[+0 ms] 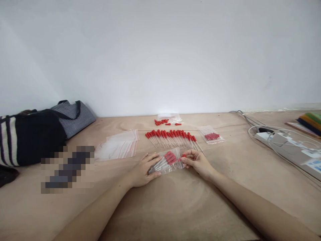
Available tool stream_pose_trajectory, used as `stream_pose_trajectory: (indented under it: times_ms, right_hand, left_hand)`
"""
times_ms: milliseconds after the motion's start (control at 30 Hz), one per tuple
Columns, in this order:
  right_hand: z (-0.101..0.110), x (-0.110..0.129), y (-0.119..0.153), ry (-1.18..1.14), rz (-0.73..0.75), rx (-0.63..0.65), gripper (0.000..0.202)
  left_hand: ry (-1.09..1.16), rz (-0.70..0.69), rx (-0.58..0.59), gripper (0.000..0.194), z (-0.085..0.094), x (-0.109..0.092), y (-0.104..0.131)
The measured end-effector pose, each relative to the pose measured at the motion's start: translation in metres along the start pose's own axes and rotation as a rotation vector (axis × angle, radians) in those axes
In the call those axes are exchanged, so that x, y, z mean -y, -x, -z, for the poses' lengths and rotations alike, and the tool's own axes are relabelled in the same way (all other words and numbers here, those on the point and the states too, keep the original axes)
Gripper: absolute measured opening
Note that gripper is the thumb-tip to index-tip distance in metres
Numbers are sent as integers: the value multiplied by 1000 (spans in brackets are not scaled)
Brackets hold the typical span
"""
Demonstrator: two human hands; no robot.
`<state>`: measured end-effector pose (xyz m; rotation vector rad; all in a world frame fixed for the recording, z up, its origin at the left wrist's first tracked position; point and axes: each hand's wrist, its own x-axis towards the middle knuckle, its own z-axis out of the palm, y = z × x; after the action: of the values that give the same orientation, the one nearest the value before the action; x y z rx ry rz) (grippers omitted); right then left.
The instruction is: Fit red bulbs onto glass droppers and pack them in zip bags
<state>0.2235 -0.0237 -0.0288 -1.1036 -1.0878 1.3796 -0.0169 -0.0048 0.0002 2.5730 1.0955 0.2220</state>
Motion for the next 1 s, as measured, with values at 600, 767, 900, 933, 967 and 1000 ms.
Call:
stream_pose_trajectory:
  times_ms: [600, 767, 900, 933, 967, 1000]
  right_hand:
    - [9, 6, -27, 380, -84, 323, 31]
    - [6, -4, -31, 347, -12, 235, 36]
    - [8, -1, -28, 346, -10, 343, 34]
    - [9, 0, -27, 363, -27, 361, 35]
    - [9, 1, -26, 381, -38, 369, 36]
    - [8, 2, -25, 395, -38, 366, 36]
  left_hand:
    - [1, -17, -5, 51, 0, 0, -1]
    - [-9, -28, -3, 52, -1, 1, -1]
    - [-4, -48, -27, 51, -2, 3, 0]
    - [-3, -52, -31, 51, -2, 4, 0]
    - [-1, -57, -32, 51, -2, 4, 0]
    - [0, -64, -32, 51, -2, 5, 0]
